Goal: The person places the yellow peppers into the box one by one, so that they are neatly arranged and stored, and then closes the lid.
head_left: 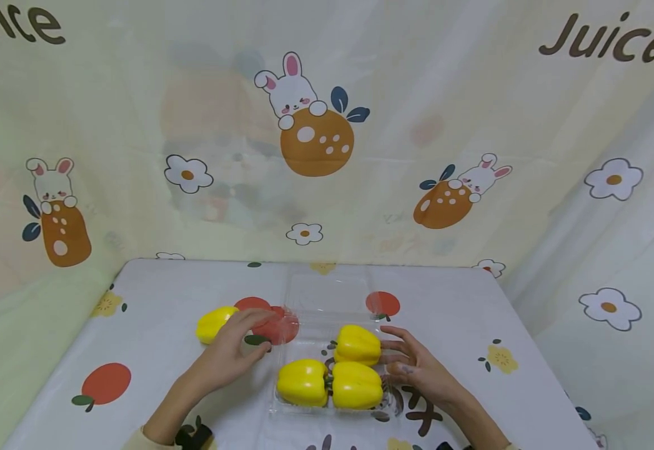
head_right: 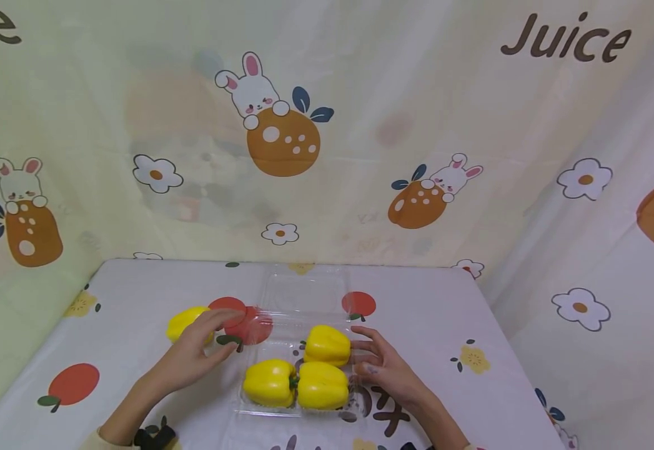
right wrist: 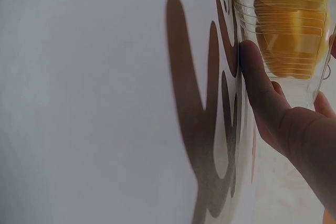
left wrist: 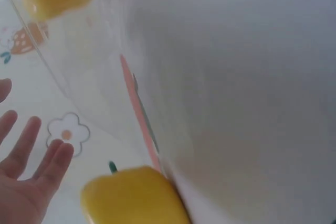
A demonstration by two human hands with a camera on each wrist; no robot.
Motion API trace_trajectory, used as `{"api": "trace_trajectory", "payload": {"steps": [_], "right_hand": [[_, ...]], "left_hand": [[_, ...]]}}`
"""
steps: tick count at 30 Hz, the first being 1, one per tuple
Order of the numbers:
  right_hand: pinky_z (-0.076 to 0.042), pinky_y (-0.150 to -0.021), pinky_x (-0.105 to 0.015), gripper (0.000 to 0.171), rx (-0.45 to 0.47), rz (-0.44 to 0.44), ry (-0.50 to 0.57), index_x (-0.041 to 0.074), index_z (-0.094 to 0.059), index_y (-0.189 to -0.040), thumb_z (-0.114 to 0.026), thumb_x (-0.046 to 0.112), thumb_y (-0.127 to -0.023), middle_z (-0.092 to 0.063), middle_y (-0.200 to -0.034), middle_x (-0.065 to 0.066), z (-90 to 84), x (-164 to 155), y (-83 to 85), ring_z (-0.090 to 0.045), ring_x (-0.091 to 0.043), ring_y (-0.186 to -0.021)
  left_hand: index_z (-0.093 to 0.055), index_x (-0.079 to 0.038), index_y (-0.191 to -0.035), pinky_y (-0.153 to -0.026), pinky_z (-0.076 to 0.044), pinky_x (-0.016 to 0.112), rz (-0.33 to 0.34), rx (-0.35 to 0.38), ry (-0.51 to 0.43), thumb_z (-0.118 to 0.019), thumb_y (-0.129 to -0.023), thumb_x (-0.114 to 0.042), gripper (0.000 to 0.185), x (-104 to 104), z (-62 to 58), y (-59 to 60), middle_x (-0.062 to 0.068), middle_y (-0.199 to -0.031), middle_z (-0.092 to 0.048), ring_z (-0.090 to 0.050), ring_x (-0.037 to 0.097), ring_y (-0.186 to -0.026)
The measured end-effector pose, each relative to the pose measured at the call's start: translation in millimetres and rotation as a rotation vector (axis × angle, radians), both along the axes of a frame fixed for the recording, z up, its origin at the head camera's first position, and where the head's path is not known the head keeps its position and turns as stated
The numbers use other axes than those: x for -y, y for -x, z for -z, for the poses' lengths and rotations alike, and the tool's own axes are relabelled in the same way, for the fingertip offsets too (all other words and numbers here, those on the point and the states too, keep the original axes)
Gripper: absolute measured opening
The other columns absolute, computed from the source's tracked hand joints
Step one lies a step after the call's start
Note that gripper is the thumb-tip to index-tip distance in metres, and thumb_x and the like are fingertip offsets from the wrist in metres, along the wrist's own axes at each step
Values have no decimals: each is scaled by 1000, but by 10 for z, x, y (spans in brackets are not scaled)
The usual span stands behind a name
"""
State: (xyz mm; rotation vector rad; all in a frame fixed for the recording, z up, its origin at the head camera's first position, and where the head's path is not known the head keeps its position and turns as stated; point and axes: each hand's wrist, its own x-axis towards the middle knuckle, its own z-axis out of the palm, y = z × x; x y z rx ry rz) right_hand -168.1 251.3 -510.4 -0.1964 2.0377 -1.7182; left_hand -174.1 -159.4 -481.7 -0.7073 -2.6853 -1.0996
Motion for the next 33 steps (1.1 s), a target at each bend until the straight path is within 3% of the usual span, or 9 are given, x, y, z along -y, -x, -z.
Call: {"api": "trace_trajectory", "payload": {"steps": [5,10,17,24,33], "right_hand": [[-60,-104,-49,81,1,2,1,20,-24,-167,-69,15,-100,-36,-165,-30,9,-1,0,-60,-32,-135],[-60,-104,-49,81,2,4,7,20,-23,-167,-69,17,-100,-36,-165,-30,25,-8,2,-60,-32,-135],[-60,-105,-49,80,-3,-6,8,20,-23,-167,-68,19,-101,-36,-165,-30,45,-22,0,-60,-32,-135],[-60,-105,-48,80,2,-3,11,21,-23,-167,-68,19,-101,-36,-165,-30,34,-12,2,-60,-33,-136],[-60,-104,-48,80,1,1,2,20,-24,-167,-69,19,-100,-37,-165,-30,22,-1,-2,-60,-32,-135]], "left_hand": [[-65,-24,-139,-100,-60,48,-16,-20,-33,-80,-93,-11,50,102,4,70,-2,-141,-66,-60,23,-125],[-65,-28,-140,-103,-57,52,-38,-8,-42,-77,-96,-14,48,189,-14,127,-4,-143,-65,-57,22,-128],[-65,-22,-142,-106,-56,59,-101,-39,-4,-78,-94,-9,51,280,18,161,5,-143,-65,-56,31,-132],[-68,-17,-138,-105,-56,58,-131,-77,3,-77,-93,-8,47,335,19,183,5,-141,-66,-56,30,-131],[-68,-10,-136,-108,-52,62,-160,-58,-18,-77,-91,-5,46,432,65,243,12,-145,-62,-50,38,-136]]}}
